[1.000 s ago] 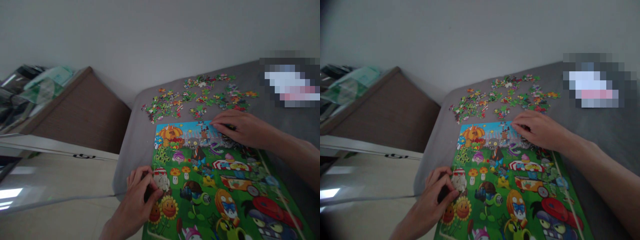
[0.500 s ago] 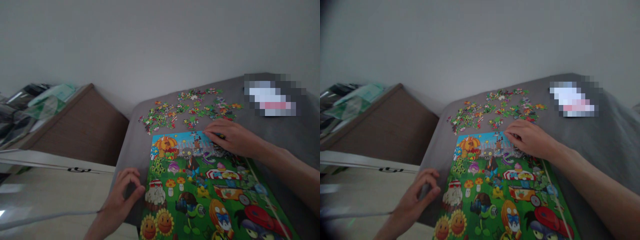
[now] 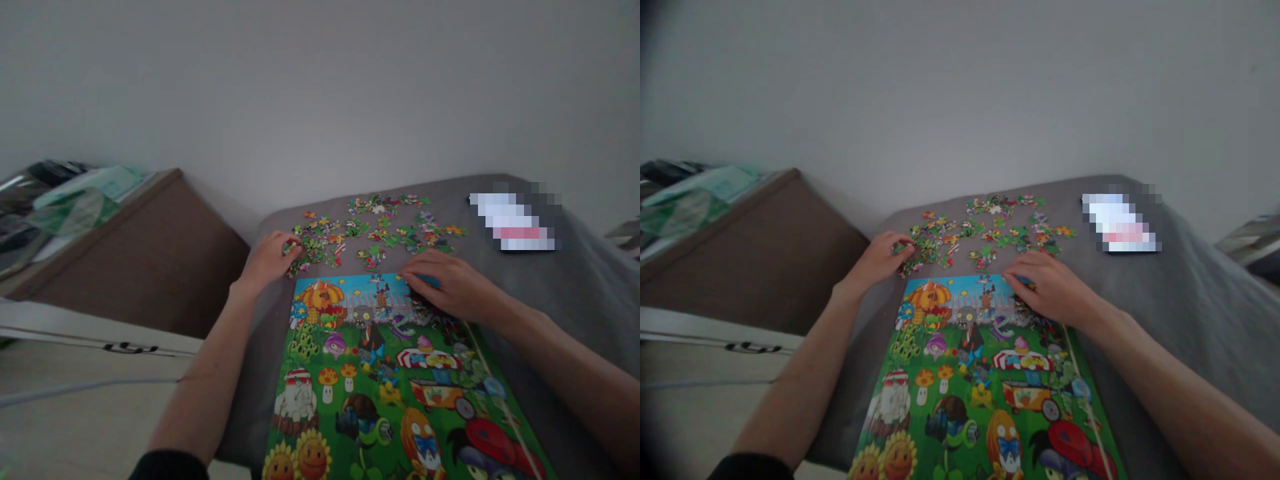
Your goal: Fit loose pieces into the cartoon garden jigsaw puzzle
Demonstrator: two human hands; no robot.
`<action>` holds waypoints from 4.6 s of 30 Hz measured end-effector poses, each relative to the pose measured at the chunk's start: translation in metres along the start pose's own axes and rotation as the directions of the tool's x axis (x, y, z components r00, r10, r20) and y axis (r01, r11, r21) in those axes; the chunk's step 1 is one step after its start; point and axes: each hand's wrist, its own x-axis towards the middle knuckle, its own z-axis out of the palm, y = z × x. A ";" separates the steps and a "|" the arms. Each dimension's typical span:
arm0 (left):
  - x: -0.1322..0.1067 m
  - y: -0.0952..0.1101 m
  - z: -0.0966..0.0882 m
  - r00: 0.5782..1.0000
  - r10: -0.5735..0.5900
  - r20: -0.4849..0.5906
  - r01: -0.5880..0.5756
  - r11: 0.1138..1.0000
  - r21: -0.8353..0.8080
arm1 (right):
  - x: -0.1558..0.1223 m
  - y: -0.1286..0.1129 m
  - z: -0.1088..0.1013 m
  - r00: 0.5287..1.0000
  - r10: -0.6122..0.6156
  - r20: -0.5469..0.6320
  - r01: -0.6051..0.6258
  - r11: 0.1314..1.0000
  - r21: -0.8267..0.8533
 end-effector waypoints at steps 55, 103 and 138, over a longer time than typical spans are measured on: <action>0.006 0.041 0.032 0.996 0.039 -0.084 -0.045 0.996 -0.080 | 0.002 -0.009 0.000 0.993 0.050 0.103 -0.053 0.998 0.022; -0.172 0.053 -0.013 0.941 -0.062 0.333 0.181 0.923 -0.340 | -0.001 -0.008 0.001 0.994 0.040 0.101 -0.043 0.999 0.025; -0.032 -0.001 -0.026 0.976 -0.184 -0.114 0.163 0.971 -0.173 | -0.001 -0.006 -0.001 0.994 0.017 0.105 -0.019 1.000 0.022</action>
